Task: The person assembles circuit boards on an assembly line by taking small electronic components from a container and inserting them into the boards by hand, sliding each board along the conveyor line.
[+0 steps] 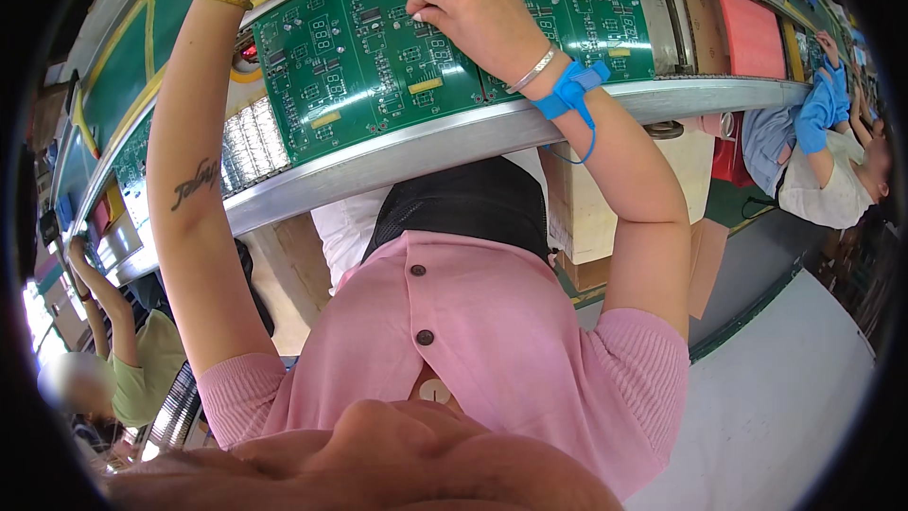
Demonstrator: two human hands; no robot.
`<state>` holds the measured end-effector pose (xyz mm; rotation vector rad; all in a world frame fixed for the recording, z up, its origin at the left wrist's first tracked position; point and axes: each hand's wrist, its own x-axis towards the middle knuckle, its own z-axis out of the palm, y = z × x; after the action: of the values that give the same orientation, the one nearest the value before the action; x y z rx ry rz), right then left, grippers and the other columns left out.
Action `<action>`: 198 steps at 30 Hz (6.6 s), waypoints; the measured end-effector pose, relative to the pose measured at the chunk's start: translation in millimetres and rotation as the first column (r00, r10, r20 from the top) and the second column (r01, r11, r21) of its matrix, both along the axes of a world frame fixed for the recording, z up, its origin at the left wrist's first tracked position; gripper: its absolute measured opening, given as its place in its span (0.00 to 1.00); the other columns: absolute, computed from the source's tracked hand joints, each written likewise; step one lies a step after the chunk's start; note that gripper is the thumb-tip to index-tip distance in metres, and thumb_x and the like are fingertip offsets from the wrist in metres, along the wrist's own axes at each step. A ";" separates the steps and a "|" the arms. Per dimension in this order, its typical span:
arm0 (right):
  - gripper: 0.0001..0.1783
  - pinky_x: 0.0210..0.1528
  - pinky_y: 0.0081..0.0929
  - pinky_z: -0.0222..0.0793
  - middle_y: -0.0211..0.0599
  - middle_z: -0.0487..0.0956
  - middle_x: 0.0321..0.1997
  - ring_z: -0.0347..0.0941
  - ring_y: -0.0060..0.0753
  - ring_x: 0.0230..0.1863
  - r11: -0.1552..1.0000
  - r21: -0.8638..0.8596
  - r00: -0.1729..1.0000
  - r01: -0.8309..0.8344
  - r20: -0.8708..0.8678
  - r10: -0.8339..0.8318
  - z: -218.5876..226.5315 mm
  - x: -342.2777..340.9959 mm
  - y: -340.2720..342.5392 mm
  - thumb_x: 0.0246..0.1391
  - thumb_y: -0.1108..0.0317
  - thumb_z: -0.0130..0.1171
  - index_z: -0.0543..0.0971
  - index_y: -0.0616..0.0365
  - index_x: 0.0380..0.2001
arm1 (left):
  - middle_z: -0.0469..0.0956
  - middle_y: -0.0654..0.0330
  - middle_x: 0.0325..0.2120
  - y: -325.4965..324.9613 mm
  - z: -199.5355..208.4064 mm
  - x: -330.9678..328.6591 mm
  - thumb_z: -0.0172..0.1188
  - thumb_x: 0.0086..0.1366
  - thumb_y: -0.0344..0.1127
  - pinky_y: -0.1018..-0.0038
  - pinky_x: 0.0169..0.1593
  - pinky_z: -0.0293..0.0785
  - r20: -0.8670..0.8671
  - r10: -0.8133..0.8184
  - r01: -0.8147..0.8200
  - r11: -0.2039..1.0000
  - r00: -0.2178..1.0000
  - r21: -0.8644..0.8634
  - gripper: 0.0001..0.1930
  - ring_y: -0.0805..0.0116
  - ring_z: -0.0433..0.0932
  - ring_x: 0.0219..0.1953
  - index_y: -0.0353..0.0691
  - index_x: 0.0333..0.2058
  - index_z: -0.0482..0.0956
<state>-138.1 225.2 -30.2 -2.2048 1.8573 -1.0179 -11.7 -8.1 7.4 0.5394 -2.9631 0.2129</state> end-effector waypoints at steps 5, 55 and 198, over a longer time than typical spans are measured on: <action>0.05 0.41 0.31 0.67 0.32 0.75 0.31 0.70 0.38 0.38 1.000 0.020 0.998 0.004 -0.057 -0.003 4.2 -3.1 0.3 0.45 0.74 0.62 0.78 0.58 0.28 | 0.79 0.53 0.29 11.1 7.2 -10.3 0.60 0.51 0.35 0.62 0.38 0.75 0.008 0.066 -0.067 0.994 0.998 0.083 0.05 0.54 0.78 0.34 0.45 0.25 0.84; 0.06 0.37 0.39 0.69 0.44 0.76 0.28 0.74 0.48 0.33 0.993 -0.120 0.997 0.012 0.077 -0.002 48.2 22.2 -78.2 0.50 0.68 0.57 0.76 0.60 0.28 | 0.72 0.59 0.33 92.0 -20.1 118.7 0.64 0.52 0.28 0.65 0.37 0.73 -0.357 0.040 0.139 0.875 0.933 0.463 0.05 0.57 0.75 0.35 0.36 0.29 0.79; 0.29 0.34 0.43 0.73 0.43 0.81 0.28 0.77 0.49 0.33 0.899 0.133 0.907 0.416 -0.136 -0.400 40.0 -27.0 -87.7 0.56 0.47 0.53 0.70 0.56 0.54 | 0.78 0.49 0.41 115.1 -10.8 258.4 0.55 0.64 0.47 0.61 0.51 0.69 -0.050 0.396 -0.315 0.795 0.917 0.518 0.19 0.48 0.73 0.49 0.33 0.38 0.80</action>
<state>-165.1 137.6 9.9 -1.8511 2.4254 -0.7756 246.7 107.0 -3.4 1.1219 -2.7145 -0.5678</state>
